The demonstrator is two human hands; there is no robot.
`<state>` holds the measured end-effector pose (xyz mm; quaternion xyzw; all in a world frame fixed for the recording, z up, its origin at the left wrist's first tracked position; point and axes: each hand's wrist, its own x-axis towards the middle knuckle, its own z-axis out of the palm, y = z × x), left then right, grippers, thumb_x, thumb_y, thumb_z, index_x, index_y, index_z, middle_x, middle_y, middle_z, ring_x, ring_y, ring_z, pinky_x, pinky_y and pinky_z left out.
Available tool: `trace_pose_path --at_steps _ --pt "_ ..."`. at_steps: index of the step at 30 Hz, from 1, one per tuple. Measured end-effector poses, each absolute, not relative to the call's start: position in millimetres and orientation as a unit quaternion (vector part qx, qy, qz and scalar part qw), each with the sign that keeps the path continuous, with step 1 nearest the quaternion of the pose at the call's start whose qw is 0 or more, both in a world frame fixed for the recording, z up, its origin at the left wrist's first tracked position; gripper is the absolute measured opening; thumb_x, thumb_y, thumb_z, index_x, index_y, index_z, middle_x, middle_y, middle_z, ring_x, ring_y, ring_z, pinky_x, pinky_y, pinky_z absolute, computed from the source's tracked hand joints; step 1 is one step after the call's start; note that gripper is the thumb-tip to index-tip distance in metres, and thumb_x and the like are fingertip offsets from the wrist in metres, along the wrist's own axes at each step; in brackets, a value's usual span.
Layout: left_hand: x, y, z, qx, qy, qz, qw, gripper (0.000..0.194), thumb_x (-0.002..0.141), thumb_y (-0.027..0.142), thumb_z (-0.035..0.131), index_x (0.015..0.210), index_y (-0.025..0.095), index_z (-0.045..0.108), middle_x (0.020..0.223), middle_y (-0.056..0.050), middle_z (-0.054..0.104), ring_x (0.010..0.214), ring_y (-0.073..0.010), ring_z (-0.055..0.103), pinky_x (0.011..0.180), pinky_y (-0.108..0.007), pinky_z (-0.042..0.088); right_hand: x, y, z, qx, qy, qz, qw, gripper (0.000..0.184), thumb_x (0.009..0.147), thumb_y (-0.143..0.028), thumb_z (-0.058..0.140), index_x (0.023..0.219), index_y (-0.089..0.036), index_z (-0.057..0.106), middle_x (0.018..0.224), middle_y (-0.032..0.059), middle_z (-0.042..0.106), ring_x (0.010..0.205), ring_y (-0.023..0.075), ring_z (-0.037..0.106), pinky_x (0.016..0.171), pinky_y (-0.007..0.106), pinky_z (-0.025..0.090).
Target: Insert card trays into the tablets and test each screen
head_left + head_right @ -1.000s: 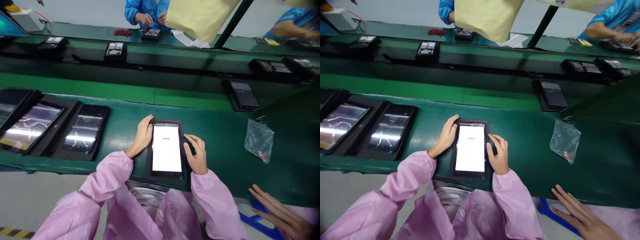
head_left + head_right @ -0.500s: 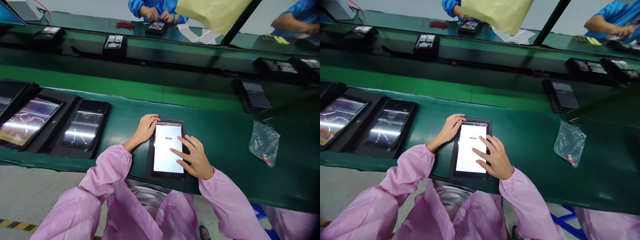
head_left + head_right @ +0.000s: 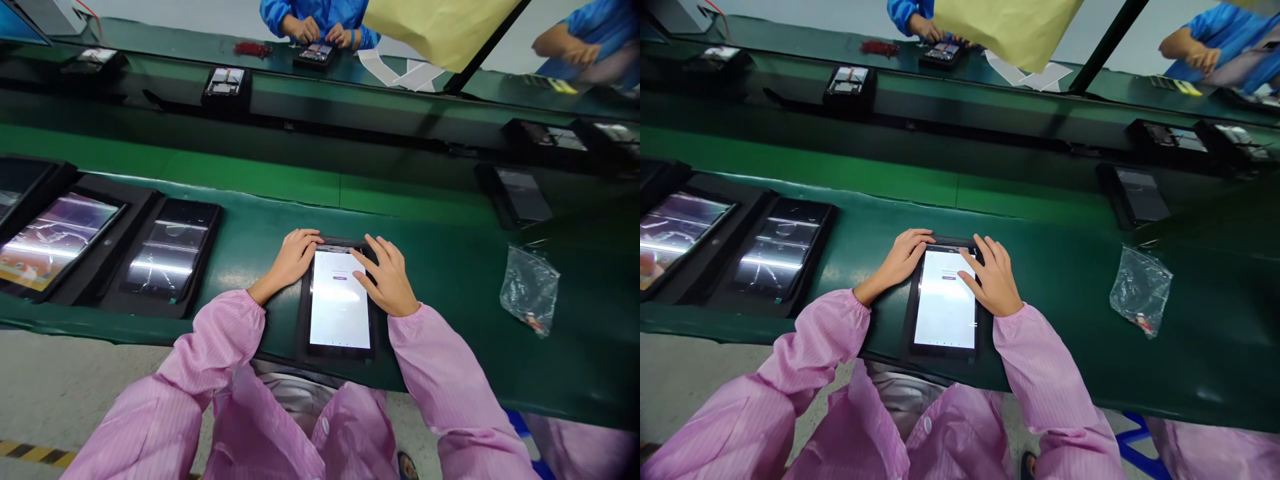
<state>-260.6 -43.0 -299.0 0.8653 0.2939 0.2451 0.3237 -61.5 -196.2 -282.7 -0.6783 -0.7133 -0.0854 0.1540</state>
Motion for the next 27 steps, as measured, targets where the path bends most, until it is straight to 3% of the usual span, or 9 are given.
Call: trace_pose_path --at_steps 5,13,22,27 --pt "-262 -43 -300 0.867 0.292 0.246 0.321 0.03 0.099 0.027 0.035 0.107 0.023 0.064 0.126 -0.003 0.062 0.123 -0.0164 0.053 0.112 -0.041 0.033 -62 -205 -277 -0.686 -0.698 -0.078 0.19 0.041 0.098 -0.038 0.043 0.132 -0.021 0.06 0.149 0.0158 0.04 0.141 0.0324 0.032 0.112 0.055 0.031" --pt "-260 -42 -301 0.869 0.288 0.251 0.315 0.029 0.099 0.027 0.037 0.108 0.023 0.064 0.127 -0.004 0.062 0.123 -0.0163 0.053 0.11 -0.039 0.034 -102 -274 -275 -0.569 -0.782 0.067 0.245 0.028 0.094 -0.037 0.05 0.114 -0.039 0.07 0.153 0.0025 0.039 0.142 0.0298 0.031 0.115 0.056 0.022" --pt "-260 -43 -302 0.865 0.294 0.255 0.317 0.031 0.099 0.029 0.036 0.108 0.024 0.065 0.127 -0.003 0.062 0.122 -0.0165 0.053 0.11 -0.039 0.034 -111 -291 -282 -0.554 -0.788 0.033 0.266 0.025 0.09 -0.033 0.055 0.106 -0.038 0.074 0.146 0.0016 0.049 0.139 0.0288 0.035 0.115 0.054 0.02" --pt "-261 -42 -301 0.862 0.296 0.256 0.322 0.03 0.099 0.029 0.037 0.107 0.023 0.065 0.126 -0.003 0.062 0.122 -0.0164 0.053 0.11 -0.039 0.034 -103 -282 -282 -0.579 -0.767 -0.001 0.277 0.026 0.093 -0.032 0.051 0.109 -0.037 0.072 0.147 0.0012 0.047 0.139 0.0281 0.035 0.115 0.054 0.022"
